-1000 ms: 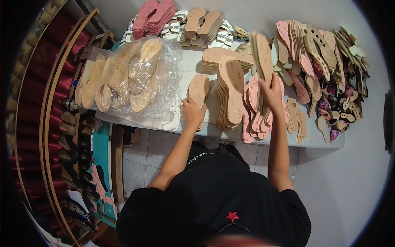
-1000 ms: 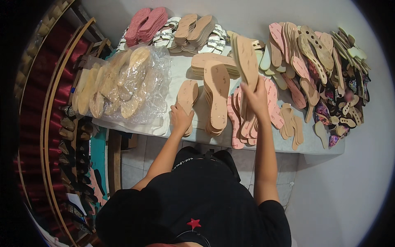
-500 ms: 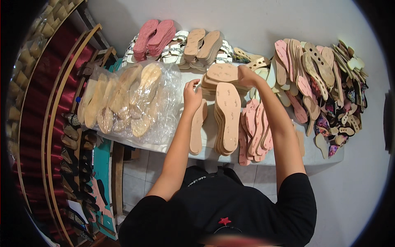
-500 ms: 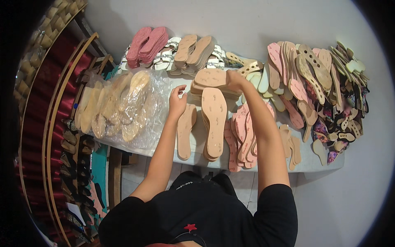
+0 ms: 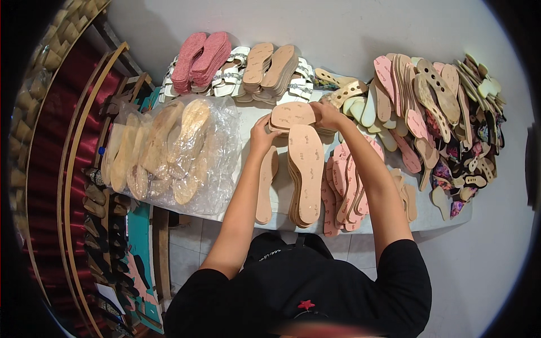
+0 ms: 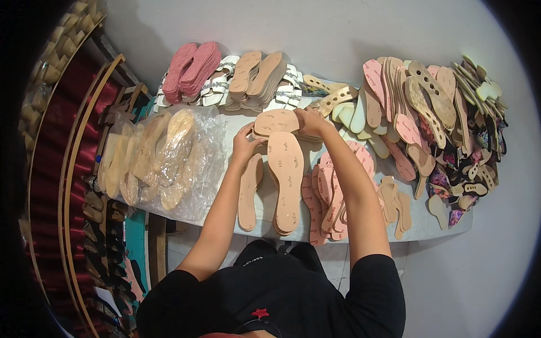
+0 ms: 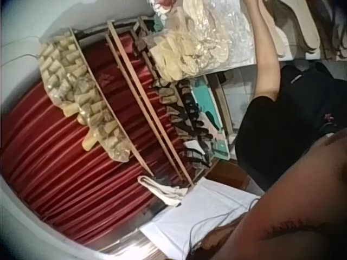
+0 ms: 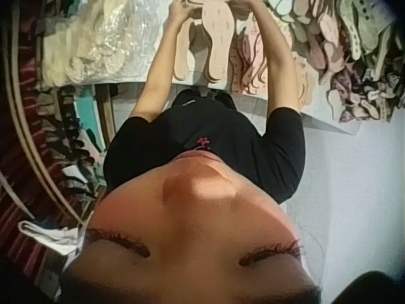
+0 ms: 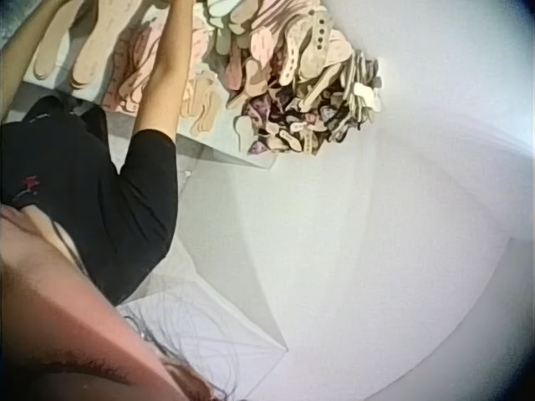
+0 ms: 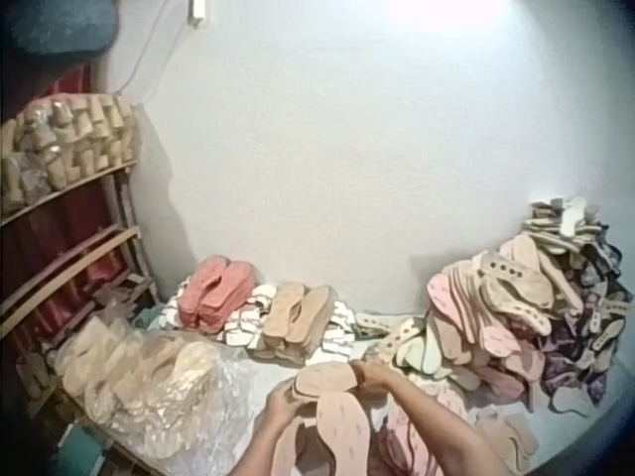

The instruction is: Sorting and stacking various types and colors of shoe insoles and sole components on a work table.

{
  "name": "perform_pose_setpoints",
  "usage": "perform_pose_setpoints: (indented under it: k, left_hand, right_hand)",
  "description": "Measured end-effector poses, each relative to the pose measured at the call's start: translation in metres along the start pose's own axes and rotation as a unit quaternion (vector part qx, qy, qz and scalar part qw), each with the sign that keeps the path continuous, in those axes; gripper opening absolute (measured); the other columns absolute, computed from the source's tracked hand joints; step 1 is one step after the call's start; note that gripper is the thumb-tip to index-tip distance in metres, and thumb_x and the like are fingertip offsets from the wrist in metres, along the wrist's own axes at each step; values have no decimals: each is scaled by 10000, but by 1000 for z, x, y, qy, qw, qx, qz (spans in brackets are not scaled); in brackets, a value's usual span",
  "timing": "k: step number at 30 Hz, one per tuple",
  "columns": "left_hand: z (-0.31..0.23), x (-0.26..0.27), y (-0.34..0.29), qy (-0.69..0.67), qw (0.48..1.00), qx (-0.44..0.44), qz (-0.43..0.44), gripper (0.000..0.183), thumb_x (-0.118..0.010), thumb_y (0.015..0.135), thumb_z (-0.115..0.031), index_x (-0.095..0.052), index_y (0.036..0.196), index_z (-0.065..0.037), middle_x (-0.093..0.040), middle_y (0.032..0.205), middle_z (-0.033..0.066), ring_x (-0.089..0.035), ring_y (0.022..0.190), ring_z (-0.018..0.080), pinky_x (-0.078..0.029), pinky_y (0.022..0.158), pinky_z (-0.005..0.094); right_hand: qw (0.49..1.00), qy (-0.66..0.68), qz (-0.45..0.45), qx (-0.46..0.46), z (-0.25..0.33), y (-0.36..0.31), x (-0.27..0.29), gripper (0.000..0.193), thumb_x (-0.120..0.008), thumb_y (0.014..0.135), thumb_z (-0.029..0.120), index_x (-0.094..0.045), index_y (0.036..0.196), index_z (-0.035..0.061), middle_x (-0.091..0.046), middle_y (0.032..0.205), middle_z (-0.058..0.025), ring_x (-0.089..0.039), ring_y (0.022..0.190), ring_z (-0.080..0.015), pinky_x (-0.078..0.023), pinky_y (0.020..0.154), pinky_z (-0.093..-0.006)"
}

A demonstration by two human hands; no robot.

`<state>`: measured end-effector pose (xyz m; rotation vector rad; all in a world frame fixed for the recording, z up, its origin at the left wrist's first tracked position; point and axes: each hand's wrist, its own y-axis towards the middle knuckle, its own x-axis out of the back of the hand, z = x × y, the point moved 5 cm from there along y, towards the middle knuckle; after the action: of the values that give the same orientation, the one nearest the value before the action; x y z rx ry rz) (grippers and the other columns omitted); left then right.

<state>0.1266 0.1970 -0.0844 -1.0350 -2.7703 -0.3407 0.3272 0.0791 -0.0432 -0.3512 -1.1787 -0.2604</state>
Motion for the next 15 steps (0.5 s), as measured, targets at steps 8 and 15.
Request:
perform_pose_setpoints:
  k: [8,15]
  left_hand:
    - [-8,3,4,2,1000,-5,1,614,-730,592,-1,-529,1171,-22,-551,1162,106,-553,1002,237,-472,820,320]
    - [-5,4,3,-25,999,16,38,640,-724,627,-16,-492,1221,-68,-516,1218,87,-530,1040,212,-484,807,337]
  right_hand:
    - [1000,-6,14,11,2,2,0,799,-759,571,234,-394,1282,224,-457,1117,-190,-444,1064,-396,-378,912,-452]
    - [999,-30,21,-19,6,-6,-5,904,-759,583,295,-285,1352,256,-409,1235,-189,-382,1164,-368,-295,963,-534]
